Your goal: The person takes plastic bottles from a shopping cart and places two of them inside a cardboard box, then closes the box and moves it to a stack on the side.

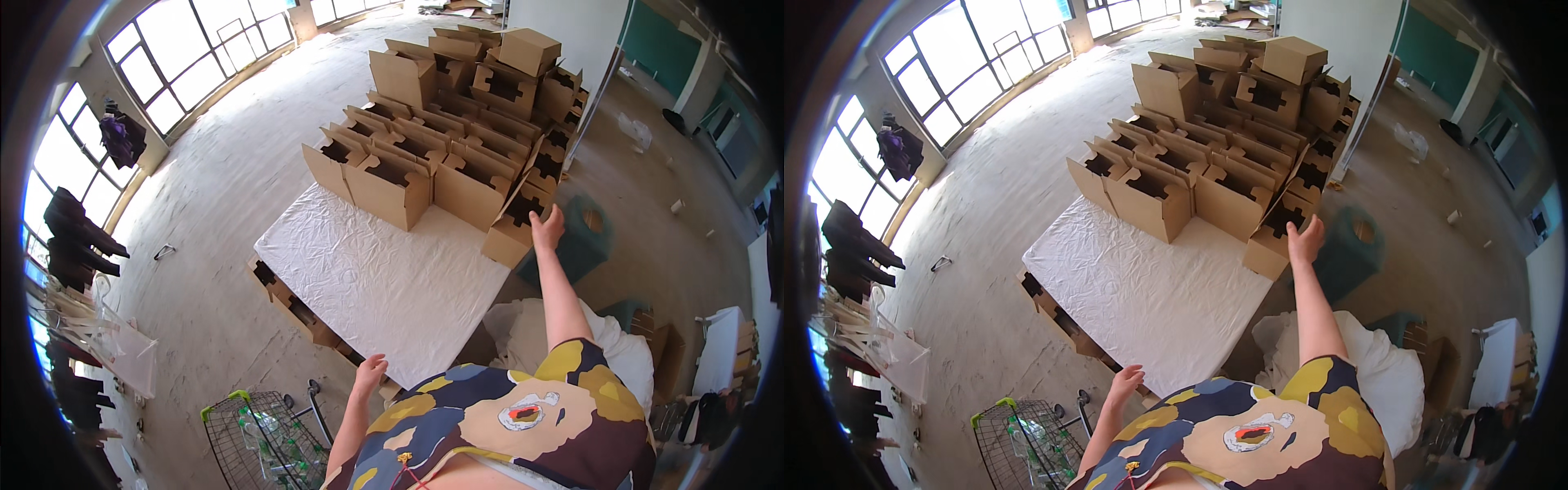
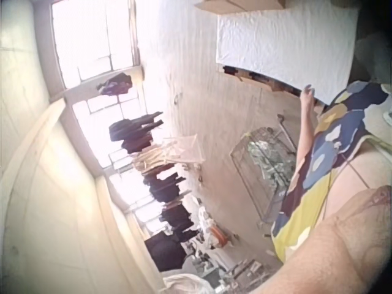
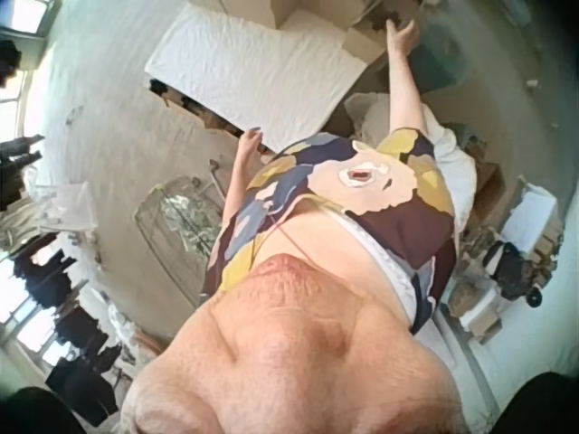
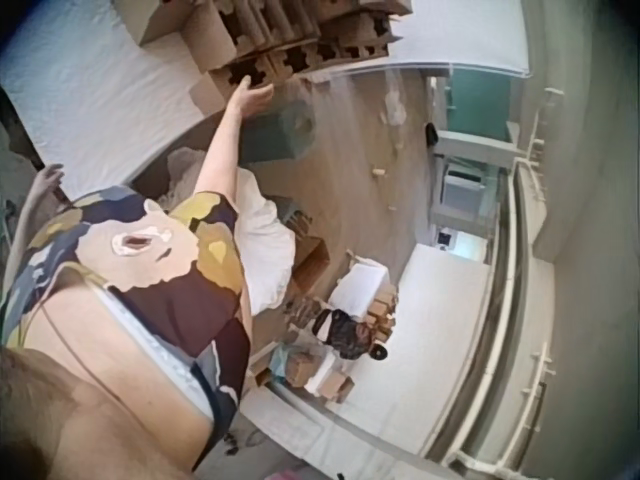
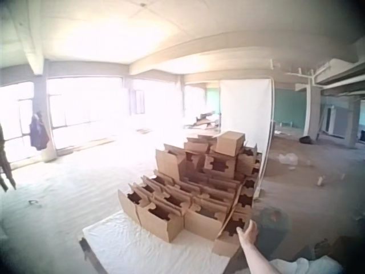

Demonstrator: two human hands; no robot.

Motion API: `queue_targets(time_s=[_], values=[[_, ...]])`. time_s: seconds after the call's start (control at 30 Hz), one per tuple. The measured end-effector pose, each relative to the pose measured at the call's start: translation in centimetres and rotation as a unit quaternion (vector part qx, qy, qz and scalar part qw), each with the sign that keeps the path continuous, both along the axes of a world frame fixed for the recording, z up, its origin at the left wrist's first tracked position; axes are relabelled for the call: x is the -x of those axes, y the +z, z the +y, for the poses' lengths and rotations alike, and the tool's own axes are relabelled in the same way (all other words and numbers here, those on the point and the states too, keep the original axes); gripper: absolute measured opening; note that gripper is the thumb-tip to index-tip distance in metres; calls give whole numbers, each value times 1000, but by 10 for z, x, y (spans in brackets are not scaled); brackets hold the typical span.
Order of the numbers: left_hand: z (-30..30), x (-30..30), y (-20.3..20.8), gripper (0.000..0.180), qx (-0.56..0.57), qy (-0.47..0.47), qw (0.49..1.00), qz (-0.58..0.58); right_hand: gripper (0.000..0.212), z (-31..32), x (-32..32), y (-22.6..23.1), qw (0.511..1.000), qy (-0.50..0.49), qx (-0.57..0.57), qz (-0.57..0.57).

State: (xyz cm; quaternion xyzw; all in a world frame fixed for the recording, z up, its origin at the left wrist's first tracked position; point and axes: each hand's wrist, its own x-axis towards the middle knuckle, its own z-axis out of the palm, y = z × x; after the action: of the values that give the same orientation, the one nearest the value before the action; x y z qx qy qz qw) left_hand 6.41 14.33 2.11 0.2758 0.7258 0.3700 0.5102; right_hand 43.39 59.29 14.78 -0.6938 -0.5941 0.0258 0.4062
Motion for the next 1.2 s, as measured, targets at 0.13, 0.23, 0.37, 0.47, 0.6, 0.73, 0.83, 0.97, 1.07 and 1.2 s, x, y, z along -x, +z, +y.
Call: queue_targets(time_s=[0.13,0.23,0.37,0.47,0.6,0.73,0.83,0.97,1.07,1.2], values=[[8,-14,12,40,22,5,1000,22,86,39,-17,8,972,-23,223,67],[13,-18,12,41,2,-3,999,33,58,50,-37,8,920,74,363,128],[15,-18,15,40,-5,-4,999,49,18,38,-45,6,901,79,344,252],[25,-22,32,36,-15,-44,996,78,20,4,-62,9,892,131,343,264],[35,-33,63,40,-48,-36,996,62,23,-73,-61,13,840,178,367,357],[47,-45,93,52,-75,-63,995,24,31,-157,-19,10,781,190,404,437],[53,-58,129,78,-92,-16,994,-62,27,-211,36,17,727,215,423,497],[48,-54,138,103,-220,85,972,-17,27,-258,107,21,659,290,483,498],[32,-39,136,107,-236,159,959,9,29,-285,143,40,630,325,514,482],[21,-20,127,95,-228,209,943,121,35,-306,164,56,598,364,567,435]])
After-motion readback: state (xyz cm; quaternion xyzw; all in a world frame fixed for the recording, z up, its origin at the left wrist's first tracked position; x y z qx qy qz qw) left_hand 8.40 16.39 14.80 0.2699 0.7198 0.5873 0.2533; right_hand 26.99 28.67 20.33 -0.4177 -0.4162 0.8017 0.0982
